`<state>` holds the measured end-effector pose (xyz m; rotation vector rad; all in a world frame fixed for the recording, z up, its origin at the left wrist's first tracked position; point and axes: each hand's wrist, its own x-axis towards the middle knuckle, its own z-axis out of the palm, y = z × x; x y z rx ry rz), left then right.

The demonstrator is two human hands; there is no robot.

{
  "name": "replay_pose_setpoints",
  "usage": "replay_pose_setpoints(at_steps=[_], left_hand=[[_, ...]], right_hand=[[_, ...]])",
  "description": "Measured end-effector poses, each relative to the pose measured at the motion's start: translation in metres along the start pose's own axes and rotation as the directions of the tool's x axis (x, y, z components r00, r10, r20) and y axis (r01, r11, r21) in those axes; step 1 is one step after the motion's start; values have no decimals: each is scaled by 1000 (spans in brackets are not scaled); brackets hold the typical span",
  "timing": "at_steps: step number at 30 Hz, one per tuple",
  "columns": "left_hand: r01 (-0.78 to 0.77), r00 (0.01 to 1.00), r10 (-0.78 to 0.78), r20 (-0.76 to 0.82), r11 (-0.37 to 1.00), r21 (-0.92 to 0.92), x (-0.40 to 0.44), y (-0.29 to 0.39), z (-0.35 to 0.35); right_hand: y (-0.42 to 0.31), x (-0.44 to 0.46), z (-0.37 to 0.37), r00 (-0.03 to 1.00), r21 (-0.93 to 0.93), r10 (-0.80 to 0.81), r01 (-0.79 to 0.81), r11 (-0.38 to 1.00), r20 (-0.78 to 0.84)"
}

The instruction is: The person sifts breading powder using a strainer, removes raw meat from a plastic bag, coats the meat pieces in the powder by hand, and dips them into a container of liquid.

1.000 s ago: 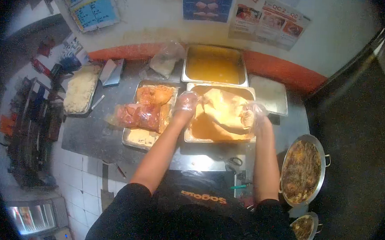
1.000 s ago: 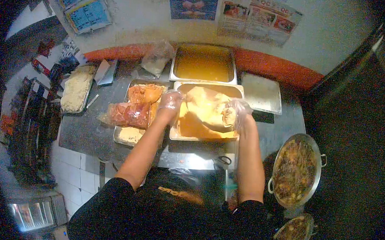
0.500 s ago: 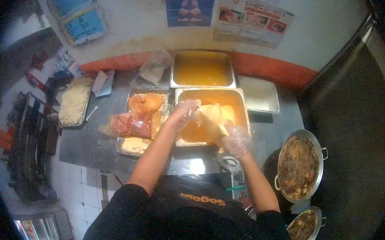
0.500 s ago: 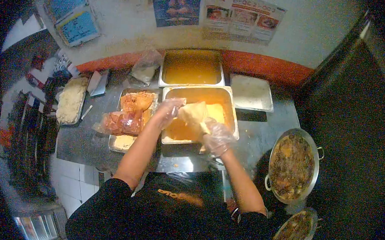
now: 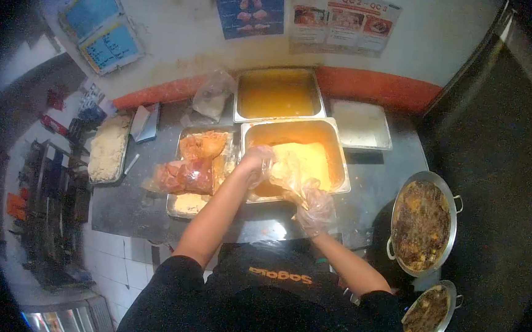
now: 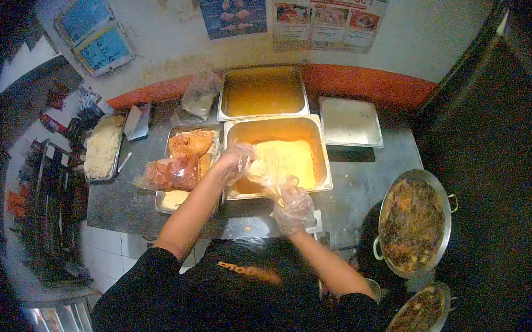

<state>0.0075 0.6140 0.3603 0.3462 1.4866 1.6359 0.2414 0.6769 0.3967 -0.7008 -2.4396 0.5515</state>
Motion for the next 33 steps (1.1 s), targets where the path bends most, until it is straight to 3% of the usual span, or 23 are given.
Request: replay_pose_setpoints(at_steps=[2, 4, 7, 8, 10, 12, 13, 15, 16, 17, 18, 19, 21, 22, 24, 26, 27, 28, 29, 31, 33], left_hand=[[-19, 1000, 19, -10, 1000, -24, -2, 9, 4], [-69, 997, 60, -49, 978, -195, -3, 23, 9], [-129, 992, 128, -12, 990, -49, -16, 70, 21], [-137, 991, 137, -10, 978, -156, -16, 80, 25], [-185, 983, 186, -5, 980, -70, -34, 116, 40], [-266, 964, 262, 55, 959, 100, -46, 141, 48], [-271, 962, 267, 57, 956, 108, -50, 150, 52], [-434, 897, 400, 186, 878, 204, -61, 170, 61], [-469, 872, 431, 231, 871, 144, -67, 175, 68], [-475, 869, 435, 235, 867, 151, -74, 179, 74], [-550, 832, 499, 241, 796, 251, -80, 183, 80], [-612, 791, 557, 252, 712, 345, -83, 185, 82], [-618, 785, 538, 306, 701, 354, -81, 184, 79], [-683, 730, 590, 344, 620, 385, -82, 184, 78], [-761, 636, 682, 361, 477, 440, -93, 190, 85], [-772, 620, 683, 387, 441, 458, -92, 188, 79], [-626, 768, 555, 318, 756, 190, -94, 186, 77], [-381, 884, 404, 236, 914, -138, -96, 184, 76], [-384, 884, 406, 231, 914, -134, -94, 182, 73], [-188, 941, 284, 184, 892, -411, -84, 172, 61], [-172, 932, 292, 213, 875, -452, -82, 169, 46]], right_hand=[[-4, -2, -4, 999, 84, -27, 31, 996, -43], [-3, -4, -6, 994, 164, -50, 66, 984, -97], [-1, -13, -6, 976, 174, -69, 106, 979, -207], [-4, -16, -5, 955, 67, -76, 100, 993, -288], [-9, -15, -3, 924, -37, -91, 83, 996, -371], [-13, -12, -1, 955, 72, 68, -50, 996, -287], [-14, -11, 3, 953, 77, 69, -48, 996, -295], [-13, -2, 17, 922, 233, 257, -192, 953, -291], [-11, 3, 24, 919, 240, 256, -188, 952, -298], [-10, 9, 32, 901, 395, 268, -122, 911, -340], [-11, 16, 34, 880, 534, 285, -43, 844, -379], [-13, 22, 36, 877, 537, 286, -39, 843, -386], [-21, 32, 25, 880, 663, 299, 24, 748, -369], [-25, 35, 18, 881, 703, 303, 46, 710, -364], [-46, 43, -20, 964, 651, 209, -53, 757, -165], [-52, 47, -33, 972, 628, 201, -84, 774, -118], [-52, 47, -35, 978, 597, 193, -113, 794, -72], [-46, 48, -29, 979, 602, 190, -110, 791, -71], [-39, 49, -17, 982, 638, 151, -46, 769, -111], [-32, 53, -3, 982, 673, 110, 20, 739, -151], [-31, 64, 2, 969, 710, 140, 46, 702, -202]])
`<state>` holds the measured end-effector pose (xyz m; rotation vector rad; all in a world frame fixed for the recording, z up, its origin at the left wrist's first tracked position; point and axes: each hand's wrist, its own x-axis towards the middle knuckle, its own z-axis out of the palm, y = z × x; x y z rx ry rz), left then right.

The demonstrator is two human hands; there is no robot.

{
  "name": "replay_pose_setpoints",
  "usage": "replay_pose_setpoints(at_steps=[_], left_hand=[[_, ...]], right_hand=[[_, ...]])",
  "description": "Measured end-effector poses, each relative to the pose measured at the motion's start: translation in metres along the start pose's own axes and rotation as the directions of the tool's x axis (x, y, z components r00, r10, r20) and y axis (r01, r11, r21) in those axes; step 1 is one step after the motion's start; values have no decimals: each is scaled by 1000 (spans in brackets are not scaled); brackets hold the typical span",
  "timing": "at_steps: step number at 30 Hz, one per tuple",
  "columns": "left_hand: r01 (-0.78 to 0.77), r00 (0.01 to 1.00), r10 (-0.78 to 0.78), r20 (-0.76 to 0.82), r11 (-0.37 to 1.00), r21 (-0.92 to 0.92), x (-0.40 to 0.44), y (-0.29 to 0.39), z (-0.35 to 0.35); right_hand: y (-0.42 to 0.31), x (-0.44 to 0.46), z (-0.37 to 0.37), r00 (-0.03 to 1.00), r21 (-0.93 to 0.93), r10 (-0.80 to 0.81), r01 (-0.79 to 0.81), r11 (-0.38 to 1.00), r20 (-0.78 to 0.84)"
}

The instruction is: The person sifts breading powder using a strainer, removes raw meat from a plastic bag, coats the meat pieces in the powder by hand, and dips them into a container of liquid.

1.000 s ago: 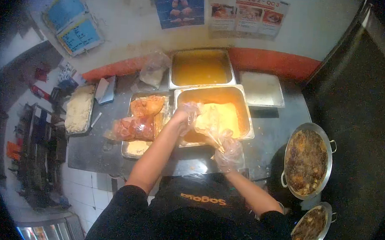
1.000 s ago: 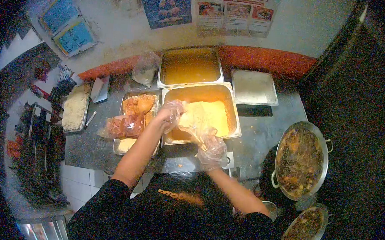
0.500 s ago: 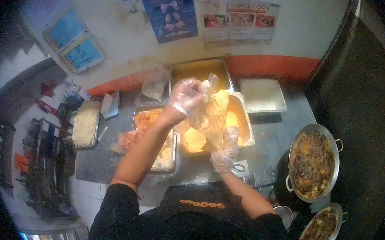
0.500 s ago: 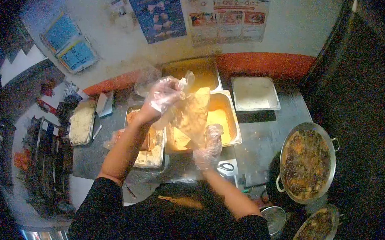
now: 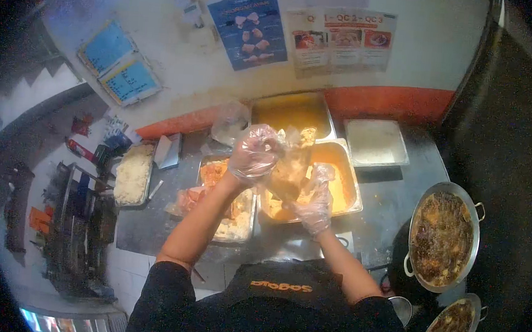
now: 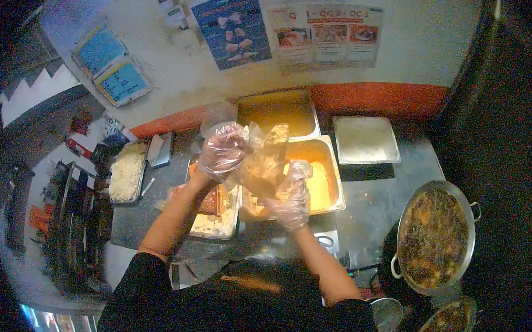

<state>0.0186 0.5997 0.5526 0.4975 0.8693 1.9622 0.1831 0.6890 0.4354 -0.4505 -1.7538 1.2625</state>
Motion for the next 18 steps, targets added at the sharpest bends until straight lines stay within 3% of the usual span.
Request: replay_pose_setpoints(at_steps=[4, 5, 6, 7, 10, 11, 12, 13, 14, 15, 16, 18], left_hand=[[-56, 996, 58, 68, 998, -24, -2, 7, -12], [-57, 996, 59, 69, 998, -26, -2, 6, -14], [-208, 974, 189, 128, 966, 152, -1, 5, -16], [-284, 954, 248, 168, 929, 237, -2, 5, -16], [-461, 883, 424, 201, 703, 541, -8, 6, -13], [-466, 880, 429, 202, 700, 541, -10, 6, -13], [-404, 907, 419, 36, 844, 353, -12, 5, -14], [-370, 919, 392, -43, 896, 246, -12, 6, -15], [-347, 924, 362, -122, 929, 129, -13, 6, -17], [-311, 951, 307, -49, 938, -151, -12, 9, -19], [-278, 957, 291, 0, 916, -287, -9, 11, -21], [-215, 964, 263, 36, 854, -474, -2, 12, -31]], right_hand=[[39, 14, 7, 982, 182, 100, -129, 975, 160], [46, 19, 11, 884, 533, 349, -466, 706, 311], [52, 24, 14, 708, 703, 464, -675, 223, 533], [19, 31, 4, 600, 668, 350, -736, -110, 719], [3, 28, 6, 614, 662, 328, -748, -51, 718], [9, 25, 9, 613, 660, 324, -750, -48, 720], [20, 22, 14, 636, 660, 353, -748, 65, 686], [22, 22, 16, 661, 650, 378, -739, 178, 648], [24, 22, 16, 660, 649, 379, -740, 177, 649], [26, 23, 15, 678, 596, 324, -735, 322, 660], [18, 29, 16, 689, 537, 265, -704, 464, 675], [1, 35, 14, 668, 510, 307, -729, 457, 678]])
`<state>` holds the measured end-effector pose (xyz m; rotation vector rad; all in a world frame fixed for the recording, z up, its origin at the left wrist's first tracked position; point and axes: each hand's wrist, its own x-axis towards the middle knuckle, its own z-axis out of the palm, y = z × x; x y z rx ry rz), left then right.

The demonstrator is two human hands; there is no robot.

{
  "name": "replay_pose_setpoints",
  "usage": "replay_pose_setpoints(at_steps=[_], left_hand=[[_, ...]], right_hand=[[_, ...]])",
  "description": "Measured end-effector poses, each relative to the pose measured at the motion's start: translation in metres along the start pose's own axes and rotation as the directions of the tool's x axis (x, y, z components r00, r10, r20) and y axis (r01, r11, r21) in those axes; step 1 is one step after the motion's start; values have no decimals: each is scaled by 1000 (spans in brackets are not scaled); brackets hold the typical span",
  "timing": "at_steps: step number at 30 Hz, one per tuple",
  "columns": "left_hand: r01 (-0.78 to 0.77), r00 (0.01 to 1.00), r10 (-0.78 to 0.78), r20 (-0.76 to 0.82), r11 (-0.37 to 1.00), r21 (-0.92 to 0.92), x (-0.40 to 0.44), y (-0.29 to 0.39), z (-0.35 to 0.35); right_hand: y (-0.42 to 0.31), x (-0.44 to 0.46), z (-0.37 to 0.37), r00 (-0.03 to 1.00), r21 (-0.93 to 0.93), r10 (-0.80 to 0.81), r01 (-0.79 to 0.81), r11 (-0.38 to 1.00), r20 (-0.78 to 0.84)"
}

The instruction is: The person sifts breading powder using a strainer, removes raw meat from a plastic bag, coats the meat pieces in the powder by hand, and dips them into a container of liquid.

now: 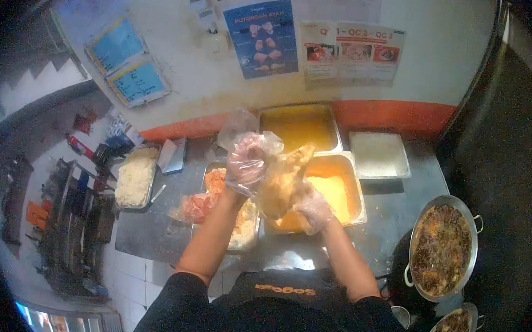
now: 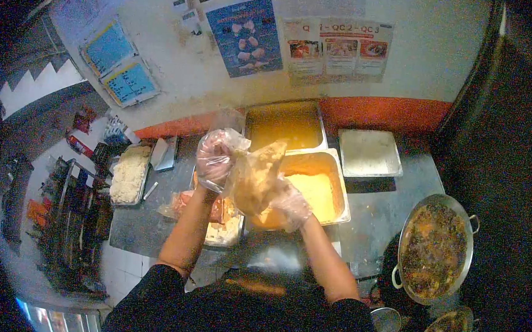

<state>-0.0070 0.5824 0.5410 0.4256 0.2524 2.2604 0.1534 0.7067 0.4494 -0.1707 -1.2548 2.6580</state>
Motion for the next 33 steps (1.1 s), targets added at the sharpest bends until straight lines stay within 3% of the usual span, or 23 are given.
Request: replay_pose_setpoints(at_steps=[2, 3, 5, 6, 7, 8, 10, 12, 14, 15, 17, 18, 19, 20, 21, 22, 23, 24, 26, 27, 30, 31, 33], left_hand=[[6, 1000, -8, -23, 998, -68, -3, 2, 5], [-10, 1000, 11, 11, 993, -116, -5, 6, 9], [7, 995, 11, 101, 983, -184, -3, 19, -1], [40, 988, -8, 156, 979, -202, 0, 26, -14], [-287, 957, 259, 128, 903, 320, 1, 26, -20], [-474, 847, 480, 230, 483, 736, -1, 27, -26], [-514, 826, 469, 312, 400, 759, -3, 29, -22], [-621, 721, 480, 500, 128, 773, 11, 40, -20], [-457, 876, 429, 222, 588, 668, 26, 67, -24], [-450, 887, 401, 230, 635, 627, 30, 81, -21], [-452, 890, 388, 241, 673, 585, 42, 106, 3], [-503, 822, 406, 399, 191, 843, 49, 118, 14], [-429, 772, 333, 542, -356, 830, 56, 131, 24], [-424, 763, 347, 545, -367, 828, 63, 139, 35], [-453, 860, 433, 269, 408, 793, 71, 145, 46], [-281, 959, 282, 32, 929, 240, 79, 150, 51], [-294, 955, 296, 31, 924, 244, 91, 156, 49], [-390, 921, 334, 201, 794, 466, 104, 159, 43], [-488, 872, 320, 369, 602, 631, 113, 174, 31], [-553, 822, 301, 483, 223, 802, 116, 183, 24], [-520, 819, 231, 524, -83, 850, 132, 203, -8], [-542, 757, 238, 608, -290, 789, 138, 206, -25], [-562, 726, 234, 646, -339, 754, 143, 209, -46]], right_hand=[[1, -2, 2, 974, -288, 121, -173, 942, -190], [-1, 0, 1, 974, -289, 120, -172, 942, -190], [-6, 6, -1, 902, -317, 20, -172, 933, -431], [-5, 9, -6, 904, -322, 16, -169, 931, -427], [-4, 10, -10, 911, -373, -125, -33, 927, -392], [-1, 10, -13, 899, -415, -259, 98, 905, -353], [-2, 13, -13, 877, -375, -261, 101, 922, -404], [-15, 16, -2, 855, -344, -261, 104, 933, -448], [-25, 21, 15, 895, -235, -254, 175, 956, -367], [-20, 39, 4, 901, -385, -186, 23, 923, -392], [-26, 61, 21, 923, -388, -256, 131, 912, -289], [-29, 70, 29, 923, -380, -334, 245, 892, -190], [-30, 82, 33, 929, -381, -327, 242, 892, -175], [-31, 96, 38, 930, -354, -339, 273, 895, -141], [-30, 109, 43, 929, -323, -353, 303, 897, -108], [-29, 117, 48, 934, -320, -346, 301, 898, -92], [-28, 124, 50, 932, -316, -328, 269, 910, -151], [-28, 129, 48, 927, -310, -309, 236, 921, -214], [-25, 130, 39, 934, -219, -234, 177, 959, -269], [-26, 124, 34, 922, -228, -245, 181, 957, -299], [-31, 87, 37, 867, -241, -319, 239, 941, -383], [-30, 73, 26, 868, -258, -354, 274, 927, -349], [-23, 40, 14, 836, -291, -393, 295, 910, -384]])
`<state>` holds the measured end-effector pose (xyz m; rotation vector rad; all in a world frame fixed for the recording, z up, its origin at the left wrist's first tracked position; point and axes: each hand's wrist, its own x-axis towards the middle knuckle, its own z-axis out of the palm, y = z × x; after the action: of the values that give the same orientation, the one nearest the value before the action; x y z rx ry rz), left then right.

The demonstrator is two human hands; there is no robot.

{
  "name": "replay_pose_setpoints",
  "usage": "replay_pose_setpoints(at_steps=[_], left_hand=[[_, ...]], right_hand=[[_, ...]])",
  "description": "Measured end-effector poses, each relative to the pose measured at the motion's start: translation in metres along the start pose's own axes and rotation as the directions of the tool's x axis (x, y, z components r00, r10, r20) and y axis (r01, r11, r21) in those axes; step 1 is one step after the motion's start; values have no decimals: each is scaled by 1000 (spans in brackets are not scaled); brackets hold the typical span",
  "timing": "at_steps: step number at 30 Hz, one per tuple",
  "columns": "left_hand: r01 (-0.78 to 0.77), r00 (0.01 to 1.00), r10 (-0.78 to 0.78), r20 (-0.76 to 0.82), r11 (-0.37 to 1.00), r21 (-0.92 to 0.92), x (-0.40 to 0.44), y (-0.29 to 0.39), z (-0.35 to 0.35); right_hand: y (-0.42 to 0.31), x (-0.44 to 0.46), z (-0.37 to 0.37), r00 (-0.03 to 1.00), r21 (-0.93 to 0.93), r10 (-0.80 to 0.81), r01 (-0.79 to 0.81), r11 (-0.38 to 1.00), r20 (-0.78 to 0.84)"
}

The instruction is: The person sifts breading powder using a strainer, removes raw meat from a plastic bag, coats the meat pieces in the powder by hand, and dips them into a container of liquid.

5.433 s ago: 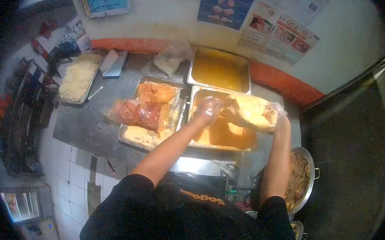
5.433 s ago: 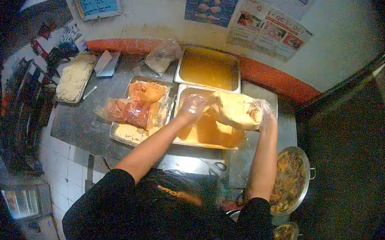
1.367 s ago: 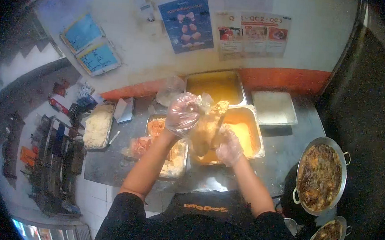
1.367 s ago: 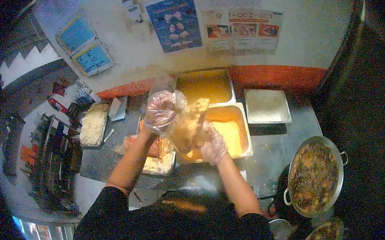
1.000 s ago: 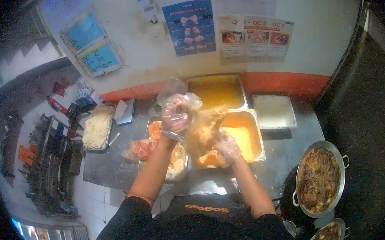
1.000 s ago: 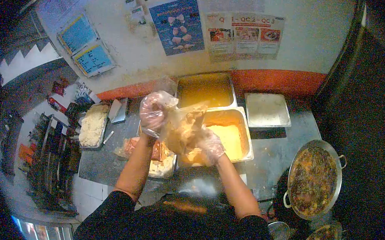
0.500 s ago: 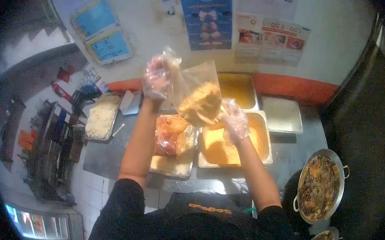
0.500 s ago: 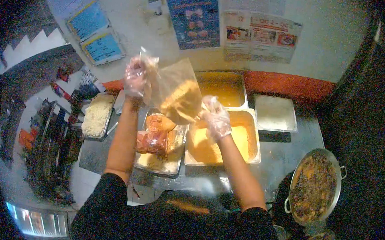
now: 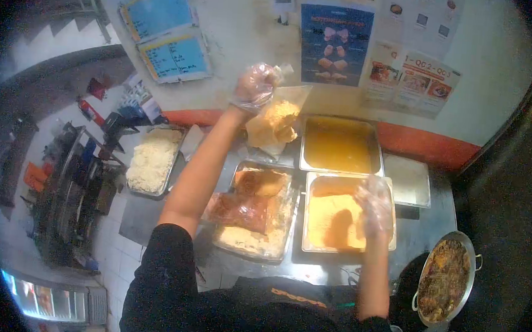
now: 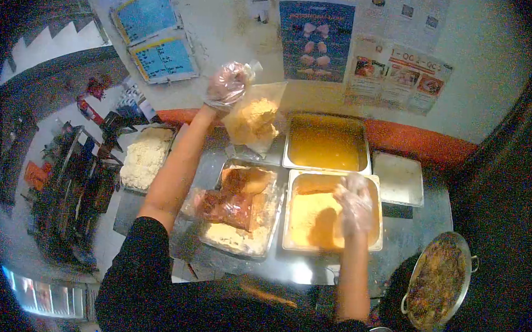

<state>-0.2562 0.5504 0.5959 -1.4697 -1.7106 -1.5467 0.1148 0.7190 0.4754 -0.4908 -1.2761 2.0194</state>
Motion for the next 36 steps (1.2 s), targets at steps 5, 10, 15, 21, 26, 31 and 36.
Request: replay_pose_setpoints(at_steps=[5, 10, 15, 21, 26, 31, 36], left_hand=[[242, 967, -247, 64, 967, 82, -42, -77, 29], [92, 941, -228, 251, 883, 460, -110, -159, 64], [485, 760, -567, 318, 820, 303, -120, -110, 25], [433, 862, -493, 117, 837, 334, -220, -25, -109], [995, 50, -990, -129, 60, -80, -356, 27, -146], [1000, 7, -996, -92, 7, -3, -418, -5, -142], [826, -322, -911, 256, -403, -395, -388, -29, -142]], right_hand=[[-19, -72, -23, 957, -228, 77, -144, 963, -279], [-43, -123, 14, 789, -51, 325, -409, 911, -522], [-5, -145, 11, 852, -55, 257, -315, 947, -455], [14, -184, -38, 805, -327, 455, -578, 748, -381], [93, -225, -180, 942, -924, 15, -331, 191, -334], [72, -188, -139, 869, -878, 129, -469, -93, -478], [104, -181, -193, 984, -985, 57, -171, 32, -169]])
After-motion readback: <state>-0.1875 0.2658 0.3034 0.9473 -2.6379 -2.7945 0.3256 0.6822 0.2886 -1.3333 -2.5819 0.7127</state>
